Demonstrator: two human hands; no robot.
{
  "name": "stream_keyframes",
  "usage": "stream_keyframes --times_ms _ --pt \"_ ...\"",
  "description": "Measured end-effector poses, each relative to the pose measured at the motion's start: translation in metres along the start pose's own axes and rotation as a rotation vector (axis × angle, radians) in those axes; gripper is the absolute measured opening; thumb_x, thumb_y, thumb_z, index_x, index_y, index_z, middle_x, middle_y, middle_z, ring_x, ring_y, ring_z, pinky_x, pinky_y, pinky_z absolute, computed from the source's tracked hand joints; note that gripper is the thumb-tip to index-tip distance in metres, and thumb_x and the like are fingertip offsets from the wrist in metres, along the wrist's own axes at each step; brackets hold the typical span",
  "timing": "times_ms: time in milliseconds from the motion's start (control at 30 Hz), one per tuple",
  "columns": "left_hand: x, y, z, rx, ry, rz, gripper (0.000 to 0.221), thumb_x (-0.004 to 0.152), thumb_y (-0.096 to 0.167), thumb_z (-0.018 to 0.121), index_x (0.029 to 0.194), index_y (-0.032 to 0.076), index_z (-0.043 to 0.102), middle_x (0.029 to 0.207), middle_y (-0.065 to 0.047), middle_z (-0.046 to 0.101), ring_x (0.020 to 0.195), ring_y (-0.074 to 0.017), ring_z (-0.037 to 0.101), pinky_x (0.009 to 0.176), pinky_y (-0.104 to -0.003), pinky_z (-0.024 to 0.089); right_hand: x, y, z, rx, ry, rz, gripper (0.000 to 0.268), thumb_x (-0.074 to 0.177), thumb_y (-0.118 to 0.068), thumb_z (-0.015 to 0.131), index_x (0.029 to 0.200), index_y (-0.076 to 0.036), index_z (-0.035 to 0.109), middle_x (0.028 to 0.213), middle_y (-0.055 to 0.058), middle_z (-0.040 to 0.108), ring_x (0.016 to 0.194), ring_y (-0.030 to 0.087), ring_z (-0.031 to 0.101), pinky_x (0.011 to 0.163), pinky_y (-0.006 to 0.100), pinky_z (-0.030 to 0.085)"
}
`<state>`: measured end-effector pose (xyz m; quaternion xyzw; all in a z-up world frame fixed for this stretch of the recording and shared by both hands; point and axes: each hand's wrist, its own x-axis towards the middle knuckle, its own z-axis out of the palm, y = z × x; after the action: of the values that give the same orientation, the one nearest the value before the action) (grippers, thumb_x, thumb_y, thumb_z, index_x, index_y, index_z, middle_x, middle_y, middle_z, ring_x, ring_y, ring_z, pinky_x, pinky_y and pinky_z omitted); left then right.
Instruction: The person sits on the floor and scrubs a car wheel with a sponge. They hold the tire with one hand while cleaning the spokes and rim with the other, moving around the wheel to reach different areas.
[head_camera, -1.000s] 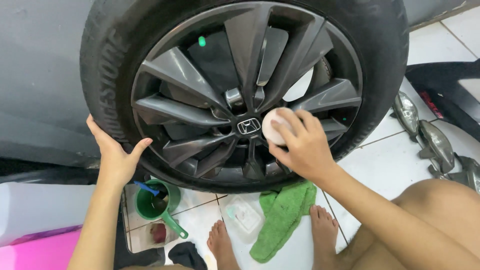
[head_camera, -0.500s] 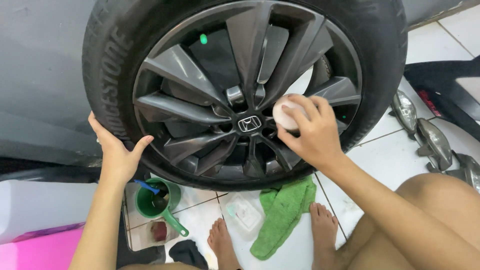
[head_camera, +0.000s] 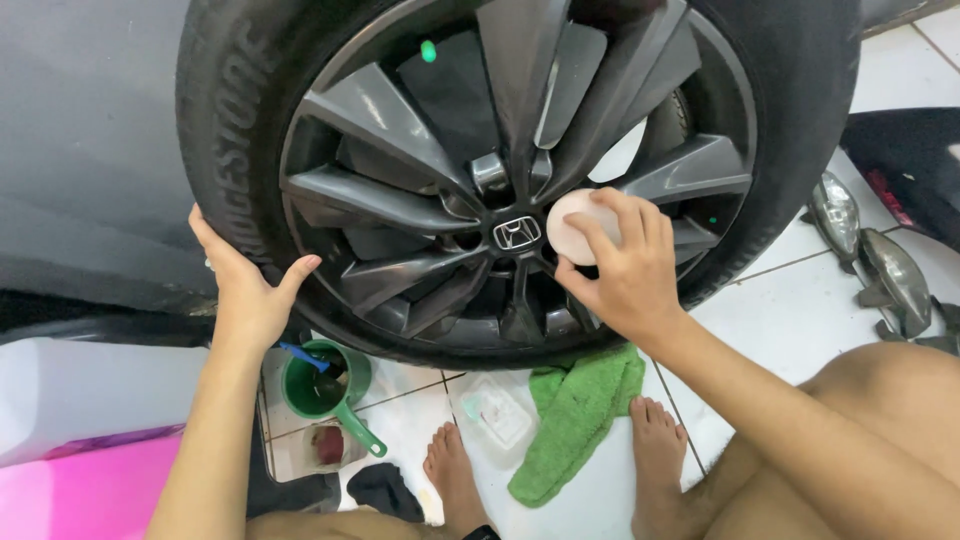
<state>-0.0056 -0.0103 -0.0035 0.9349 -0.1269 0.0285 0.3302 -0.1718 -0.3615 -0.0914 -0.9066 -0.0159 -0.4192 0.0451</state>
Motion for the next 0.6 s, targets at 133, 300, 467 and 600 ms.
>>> stream_keyframes --times_ms 133,300,467,600 --pt "0.002 0.007 -0.001 -0.018 0.004 0.020 0.118 0.093 0.017 0.086 0.160 0.004 -0.010 0.165 -0.038 0.014 0.152 -0.0550 0.023 0.123 -0.062 0.024 -0.018 -0.019 0.018 0.037 -0.065 -0.074 0.036 0.075 -0.028 0.076 0.109 -0.018 0.070 0.123 0.011 0.058 0.106 0.034 0.056 0.084 0.041 0.044" --pt "0.000 0.005 -0.003 -0.006 -0.005 0.015 0.116 0.093 0.014 0.086 0.159 0.002 -0.009 0.164 -0.039 0.015 0.152 -0.0558 0.025 0.123 -0.061 0.025 -0.027 -0.010 0.022 0.038 0.008 0.007 0.039 0.074 -0.029 0.079 0.110 -0.019 0.070 0.119 0.011 0.055 0.096 0.034 0.054 0.080 0.042 0.044" --pt "0.002 0.001 -0.003 -0.026 -0.008 0.035 0.117 0.093 0.017 0.086 0.159 0.004 -0.009 0.165 -0.038 0.014 0.151 -0.0560 0.024 0.122 -0.063 0.024 -0.039 -0.013 0.026 0.081 -0.045 -0.002 0.038 0.076 -0.029 0.079 0.110 -0.017 0.068 0.117 0.013 0.055 0.091 0.034 0.055 0.078 0.042 0.046" --pt "0.002 0.009 -0.004 -0.005 -0.013 0.022 0.115 0.093 0.015 0.086 0.159 0.003 -0.008 0.164 -0.038 0.016 0.151 -0.0555 0.025 0.122 -0.062 0.025 -0.034 -0.007 0.015 0.134 -0.017 0.092 0.040 0.075 -0.027 0.082 0.111 -0.017 0.067 0.116 0.011 0.054 0.091 0.032 0.056 0.079 0.041 0.047"
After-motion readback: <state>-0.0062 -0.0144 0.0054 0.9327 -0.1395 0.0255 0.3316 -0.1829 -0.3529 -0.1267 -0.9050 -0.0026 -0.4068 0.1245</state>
